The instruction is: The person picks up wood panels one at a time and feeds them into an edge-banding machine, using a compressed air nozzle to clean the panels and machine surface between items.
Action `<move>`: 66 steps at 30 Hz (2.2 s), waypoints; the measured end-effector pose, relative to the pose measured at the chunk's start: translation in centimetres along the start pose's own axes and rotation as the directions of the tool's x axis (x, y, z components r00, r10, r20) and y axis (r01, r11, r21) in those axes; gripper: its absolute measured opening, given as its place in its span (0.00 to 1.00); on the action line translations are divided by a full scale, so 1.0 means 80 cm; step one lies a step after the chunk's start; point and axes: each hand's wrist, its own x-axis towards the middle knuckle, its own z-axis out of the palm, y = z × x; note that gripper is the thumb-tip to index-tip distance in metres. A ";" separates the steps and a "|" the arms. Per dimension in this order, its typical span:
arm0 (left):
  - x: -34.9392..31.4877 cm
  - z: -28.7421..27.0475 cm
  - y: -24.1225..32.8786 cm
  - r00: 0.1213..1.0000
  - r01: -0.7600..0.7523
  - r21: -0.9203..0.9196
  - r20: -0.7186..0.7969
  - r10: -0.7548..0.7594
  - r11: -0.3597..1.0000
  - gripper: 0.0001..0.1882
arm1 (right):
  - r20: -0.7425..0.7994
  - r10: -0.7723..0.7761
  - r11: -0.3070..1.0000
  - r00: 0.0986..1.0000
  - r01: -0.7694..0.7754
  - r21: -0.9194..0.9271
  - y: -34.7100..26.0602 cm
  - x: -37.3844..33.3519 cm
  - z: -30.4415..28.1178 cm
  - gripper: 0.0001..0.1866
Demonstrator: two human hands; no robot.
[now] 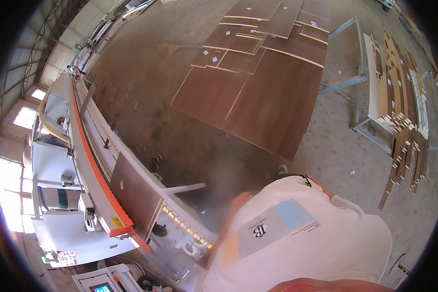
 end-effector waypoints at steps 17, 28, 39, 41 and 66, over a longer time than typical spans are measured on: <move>0.181 -0.057 0.096 0.997 -0.068 0.260 0.056 0.055 0.963 0.19 | -0.168 -0.246 0.963 0.955 0.221 -0.152 -0.265 0.143 -0.098 0.15; 0.472 -0.201 0.116 0.898 0.232 0.064 0.370 -0.239 0.971 0.13 | -0.428 -0.286 0.955 0.857 0.218 -0.201 -0.533 0.301 -0.098 0.27; 0.992 -0.235 0.436 0.994 0.011 -0.187 0.110 0.010 0.982 0.11 | -0.458 0.375 0.910 0.806 -0.415 0.014 -0.747 0.392 -0.153 0.49; 1.081 -0.246 0.466 0.977 -0.183 -0.214 0.068 0.201 0.960 0.10 | -0.474 0.340 0.911 0.812 -0.409 -0.046 -0.747 0.402 -0.150 0.48; 1.099 -0.216 0.408 0.980 0.005 -0.653 -0.149 -0.135 0.757 0.18 | -0.479 0.368 0.898 0.797 -0.438 -0.038 -0.746 0.415 -0.148 0.47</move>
